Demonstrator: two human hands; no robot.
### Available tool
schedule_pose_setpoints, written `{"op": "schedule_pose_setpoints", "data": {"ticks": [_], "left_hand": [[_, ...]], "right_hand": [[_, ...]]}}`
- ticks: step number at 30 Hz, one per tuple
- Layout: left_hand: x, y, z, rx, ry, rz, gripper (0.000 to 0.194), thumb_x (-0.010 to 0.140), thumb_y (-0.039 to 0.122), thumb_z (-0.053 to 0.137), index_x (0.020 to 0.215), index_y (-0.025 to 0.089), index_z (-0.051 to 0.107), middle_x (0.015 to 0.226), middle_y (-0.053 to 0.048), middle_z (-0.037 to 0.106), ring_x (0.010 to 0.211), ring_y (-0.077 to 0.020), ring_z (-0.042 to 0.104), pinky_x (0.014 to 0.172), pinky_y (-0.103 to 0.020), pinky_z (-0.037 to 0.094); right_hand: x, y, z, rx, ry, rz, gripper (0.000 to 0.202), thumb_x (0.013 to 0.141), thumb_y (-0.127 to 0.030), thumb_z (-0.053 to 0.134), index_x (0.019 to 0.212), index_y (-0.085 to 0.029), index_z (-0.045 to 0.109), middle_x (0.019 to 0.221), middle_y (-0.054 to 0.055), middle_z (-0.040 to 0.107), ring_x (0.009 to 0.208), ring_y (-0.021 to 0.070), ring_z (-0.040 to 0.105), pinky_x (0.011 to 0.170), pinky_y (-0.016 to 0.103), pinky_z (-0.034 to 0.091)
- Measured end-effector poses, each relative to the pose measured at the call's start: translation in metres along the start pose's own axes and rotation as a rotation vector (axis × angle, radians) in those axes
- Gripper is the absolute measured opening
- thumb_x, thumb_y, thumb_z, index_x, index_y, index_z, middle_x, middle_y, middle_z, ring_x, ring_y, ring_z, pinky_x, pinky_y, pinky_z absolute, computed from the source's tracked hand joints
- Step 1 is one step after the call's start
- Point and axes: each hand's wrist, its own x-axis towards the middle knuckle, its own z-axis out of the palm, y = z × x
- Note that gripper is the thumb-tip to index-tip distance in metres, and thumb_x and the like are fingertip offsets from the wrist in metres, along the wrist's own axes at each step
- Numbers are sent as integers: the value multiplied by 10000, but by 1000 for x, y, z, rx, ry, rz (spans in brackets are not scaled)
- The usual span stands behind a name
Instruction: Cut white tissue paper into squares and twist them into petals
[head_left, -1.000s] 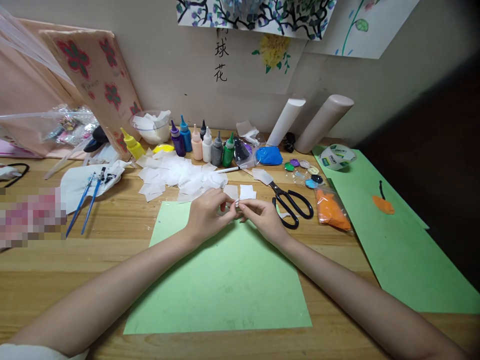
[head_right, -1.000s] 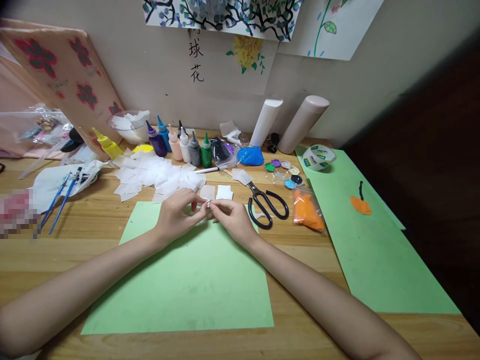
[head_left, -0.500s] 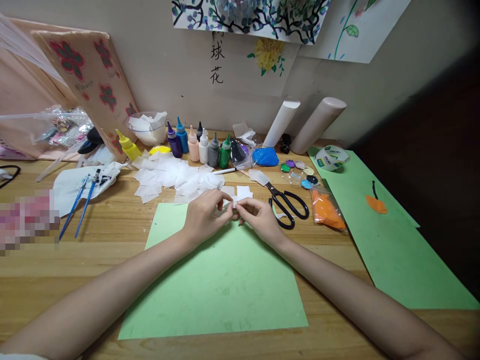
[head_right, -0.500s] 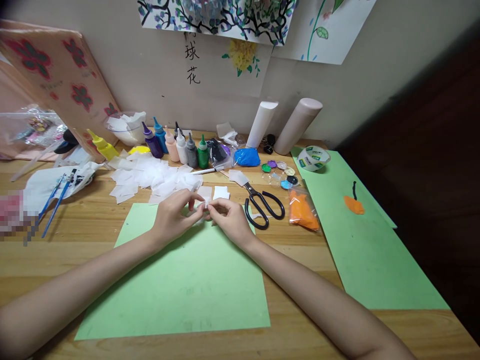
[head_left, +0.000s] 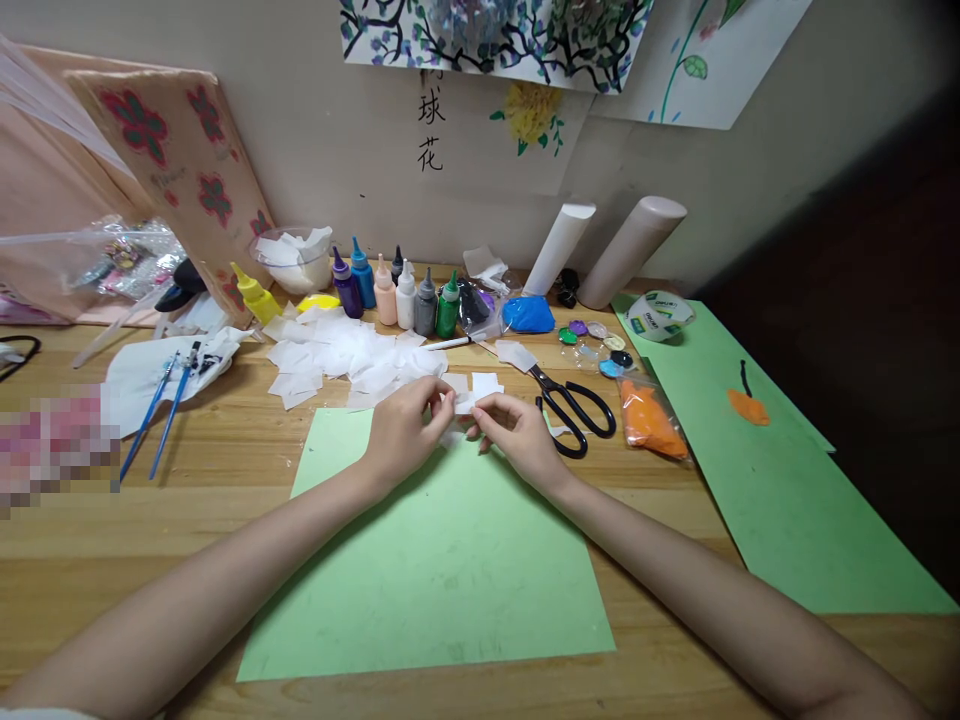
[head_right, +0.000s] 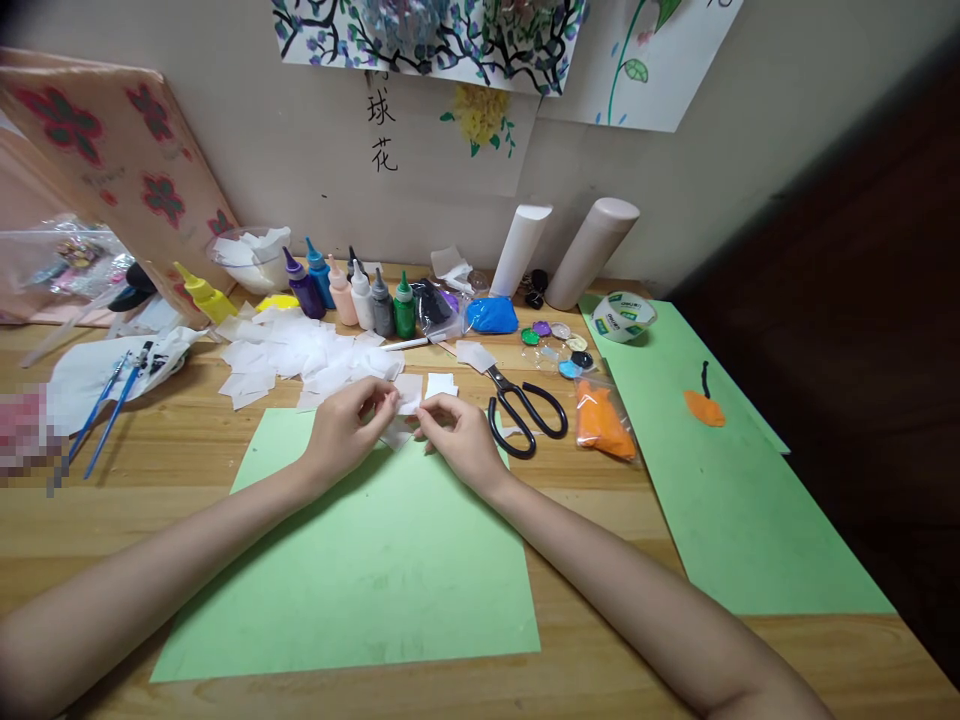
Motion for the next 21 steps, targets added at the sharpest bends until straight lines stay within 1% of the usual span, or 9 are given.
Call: {"op": "schedule_pose_setpoints", "data": {"ticks": [3,6,8,10,11,14,16,18,21], "left_hand": [[6,-6,-1,-137,77,-171,163,884,310,430,804,195,512,675,22,543,598,-112,494,558,-232,350],[12,-14,-1,-216,215,-312,166,898,316,404,815,194,480,712,11,526,634,-120,495,581,-239,374],[13,-16,-1,-201,316,-348,105,882,293,440,884,192,469,775,1,520,654,-118,485,608,-244,391],[12,-14,-2,-162,349,-293,121,858,269,486,949,194,462,824,-5,513,668,-114,477,626,-244,401],[11,-12,-2,-141,313,-225,116,851,261,500,943,196,473,831,-6,512,678,-114,477,630,-242,403],[6,-4,-2,-82,66,33,76,842,267,517,835,194,537,824,-17,527,746,-131,504,647,-245,411],[4,-1,-1,-33,-53,145,99,829,282,538,829,189,573,833,-28,543,785,-148,520,664,-259,414],[3,0,-1,13,-71,182,116,818,289,556,849,184,596,823,-33,555,785,-156,523,658,-266,404],[4,-2,0,39,-52,186,98,811,263,561,790,179,608,735,-16,545,709,-142,506,609,-254,372]], "right_hand": [[0,1,0,-20,3,-16,233,773,-390,608,760,-157,601,742,44,648,635,130,602,487,217,486],[0,3,0,-28,2,-17,233,785,-390,595,765,-158,597,773,56,662,644,129,593,494,219,478],[0,4,0,-19,0,-7,230,791,-389,588,777,-159,596,797,63,675,646,127,592,500,218,475],[1,4,1,-15,-1,0,238,790,-395,589,785,-158,603,807,67,680,648,127,597,505,220,475],[1,3,1,-17,-1,0,247,786,-401,591,791,-155,611,799,65,677,646,128,599,506,221,476],[1,2,0,-26,-5,-12,268,774,-415,600,806,-151,640,753,48,652,641,131,606,499,219,473],[1,1,0,-21,-15,-25,262,778,-410,599,805,-155,651,738,38,639,646,133,611,497,216,470],[1,1,0,-19,-23,-31,253,785,-402,594,805,-158,658,736,36,635,657,136,613,499,215,469],[2,3,0,-32,-24,-24,257,789,-399,591,822,-156,666,733,39,637,647,134,608,502,218,471]]}}
